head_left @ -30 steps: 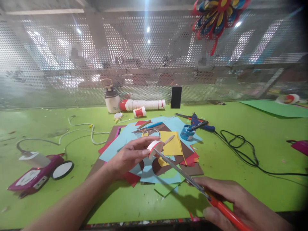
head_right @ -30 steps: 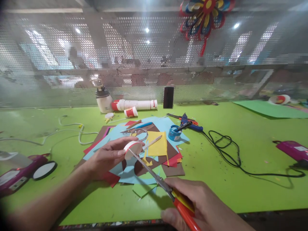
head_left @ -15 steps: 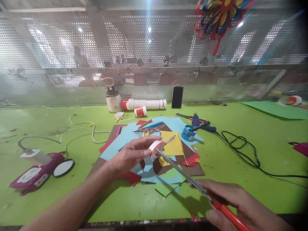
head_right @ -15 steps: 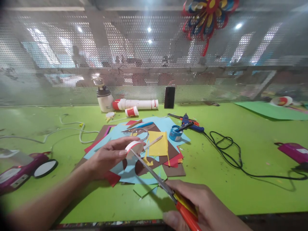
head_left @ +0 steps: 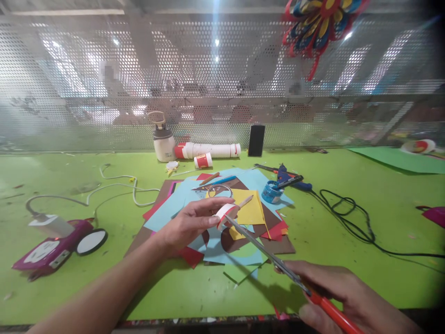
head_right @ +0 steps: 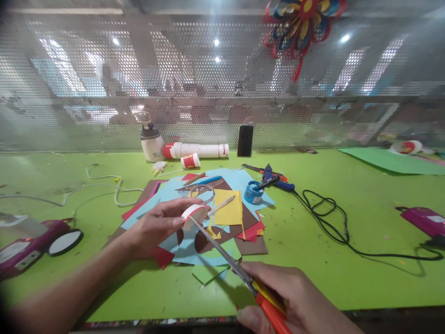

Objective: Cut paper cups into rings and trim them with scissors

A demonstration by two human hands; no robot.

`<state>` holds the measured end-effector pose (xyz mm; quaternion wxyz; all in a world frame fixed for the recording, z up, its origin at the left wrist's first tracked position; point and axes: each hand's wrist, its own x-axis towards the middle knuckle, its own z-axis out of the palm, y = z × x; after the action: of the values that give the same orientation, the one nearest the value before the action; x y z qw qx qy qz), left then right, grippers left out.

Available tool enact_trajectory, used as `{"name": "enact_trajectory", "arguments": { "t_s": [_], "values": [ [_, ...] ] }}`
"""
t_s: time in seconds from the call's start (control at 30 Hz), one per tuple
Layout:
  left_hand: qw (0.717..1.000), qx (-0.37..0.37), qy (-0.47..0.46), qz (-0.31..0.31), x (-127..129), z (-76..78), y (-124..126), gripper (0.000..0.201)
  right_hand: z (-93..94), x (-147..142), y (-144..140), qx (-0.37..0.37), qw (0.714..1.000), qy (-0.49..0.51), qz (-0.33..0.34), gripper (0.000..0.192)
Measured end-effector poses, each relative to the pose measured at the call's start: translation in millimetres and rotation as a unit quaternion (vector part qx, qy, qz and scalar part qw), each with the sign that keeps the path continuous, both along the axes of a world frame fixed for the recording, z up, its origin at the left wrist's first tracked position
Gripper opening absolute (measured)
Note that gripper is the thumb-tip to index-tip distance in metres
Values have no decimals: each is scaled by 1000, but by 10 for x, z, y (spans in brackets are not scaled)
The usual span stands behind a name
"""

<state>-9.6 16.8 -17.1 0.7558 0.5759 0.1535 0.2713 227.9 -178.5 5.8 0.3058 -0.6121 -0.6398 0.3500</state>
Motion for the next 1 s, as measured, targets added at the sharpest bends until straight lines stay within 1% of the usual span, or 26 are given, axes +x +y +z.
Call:
{"name": "enact_trajectory", "arguments": {
  "t_s": [0.07, 0.2, 0.33, 0.43, 0.6, 0.7, 0.83, 0.93, 1.0],
  "values": [
    [1000, 6, -2, 3, 1, 1, 3, 41, 6, -13, 15, -15, 1000, 5, 9, 38],
    [1000, 21, -8, 7, 8, 6, 6, 41, 16, -38, 25, -41, 997, 30, 52, 40],
    [1000, 12, -3, 12, 12, 10, -5, 43, 47, -34, 6, -69, 997, 9, 40, 42],
    [1000, 5, 7, 16, 0, 11, -6, 46, 95, -32, 1, -68, 997, 4, 45, 42],
    [999, 28, 26, 5, -25, 18, 15, 45, 165, -69, 38, -69, 996, 22, 52, 24],
    [999, 27, 24, 0, -21, 21, 14, 45, 167, -85, 52, -63, 997, 15, 45, 22],
    [999, 35, 19, 14, -6, 27, -8, 42, 179, -93, 37, -71, 995, 28, 63, 18],
    [998, 47, 24, 19, 0, 36, -18, 41, 212, -98, 12, -69, 996, 36, 49, 15],
    [998, 54, 23, 21, -1, 40, -17, 41, 230, -101, -2, -76, 994, 49, 64, 15]
  ]
}}
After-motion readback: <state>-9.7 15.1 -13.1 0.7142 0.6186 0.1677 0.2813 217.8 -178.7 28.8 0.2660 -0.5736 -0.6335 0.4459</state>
